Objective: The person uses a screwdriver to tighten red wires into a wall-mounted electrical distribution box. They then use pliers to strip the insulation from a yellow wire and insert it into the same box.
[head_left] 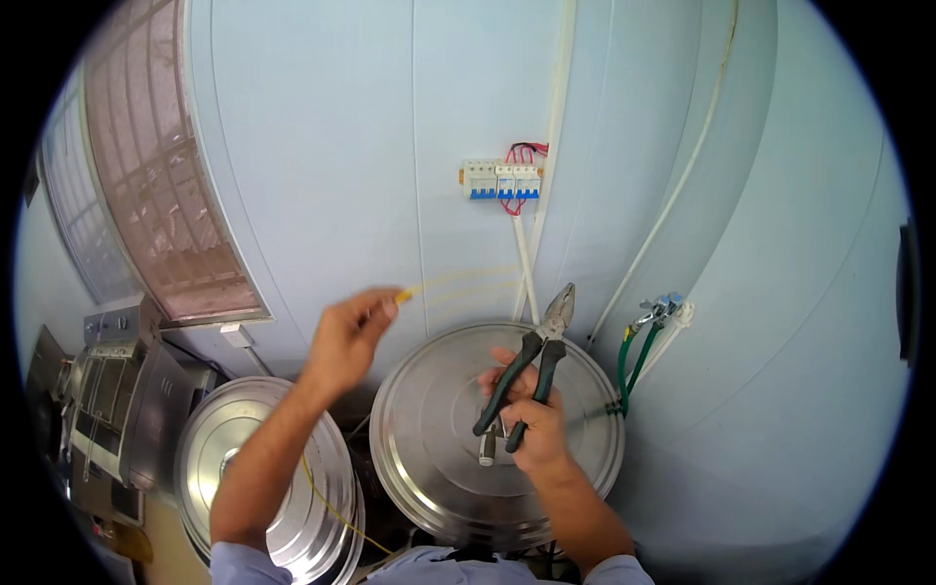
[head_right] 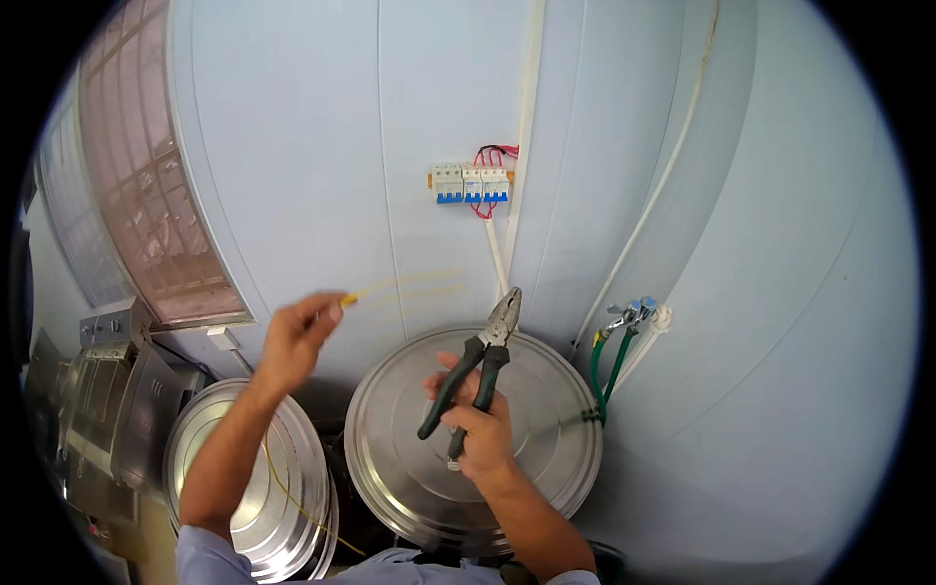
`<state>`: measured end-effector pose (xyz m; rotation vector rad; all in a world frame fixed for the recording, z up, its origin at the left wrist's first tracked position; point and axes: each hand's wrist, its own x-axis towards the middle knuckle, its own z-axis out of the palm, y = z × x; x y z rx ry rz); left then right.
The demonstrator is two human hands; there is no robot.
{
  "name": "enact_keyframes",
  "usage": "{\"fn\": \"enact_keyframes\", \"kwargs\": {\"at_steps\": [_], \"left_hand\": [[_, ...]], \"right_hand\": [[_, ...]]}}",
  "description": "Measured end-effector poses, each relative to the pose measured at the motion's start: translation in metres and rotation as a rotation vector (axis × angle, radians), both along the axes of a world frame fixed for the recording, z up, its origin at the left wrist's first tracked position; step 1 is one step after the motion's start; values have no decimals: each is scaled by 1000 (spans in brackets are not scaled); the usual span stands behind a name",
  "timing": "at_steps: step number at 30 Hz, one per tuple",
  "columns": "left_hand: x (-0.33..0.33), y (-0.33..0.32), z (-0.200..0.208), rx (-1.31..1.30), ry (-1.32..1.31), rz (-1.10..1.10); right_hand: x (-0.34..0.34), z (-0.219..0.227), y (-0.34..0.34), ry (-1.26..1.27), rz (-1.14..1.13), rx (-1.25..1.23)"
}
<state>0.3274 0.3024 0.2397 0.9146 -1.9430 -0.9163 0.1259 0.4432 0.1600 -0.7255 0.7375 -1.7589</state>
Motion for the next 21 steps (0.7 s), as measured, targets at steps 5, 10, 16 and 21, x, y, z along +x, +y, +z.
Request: {"fn": "enact_keyframes", "kwargs": {"at_steps": [5, 10, 16, 21], "left_hand": [[-37, -87, 44, -411, -102, 50], [-75, -156, 84, -638, -171, -35], [-108, -138, 112, -438, -243, -110], [-101, -92, 113, -277, -299, -248]], "right_hand": [[-21, -15, 16, 3, 99, 183], [-33, -49, 38, -6, 120, 296], [-61, -61, 47, 121, -5, 368], [-70, -26, 21, 98, 90, 282]]}}
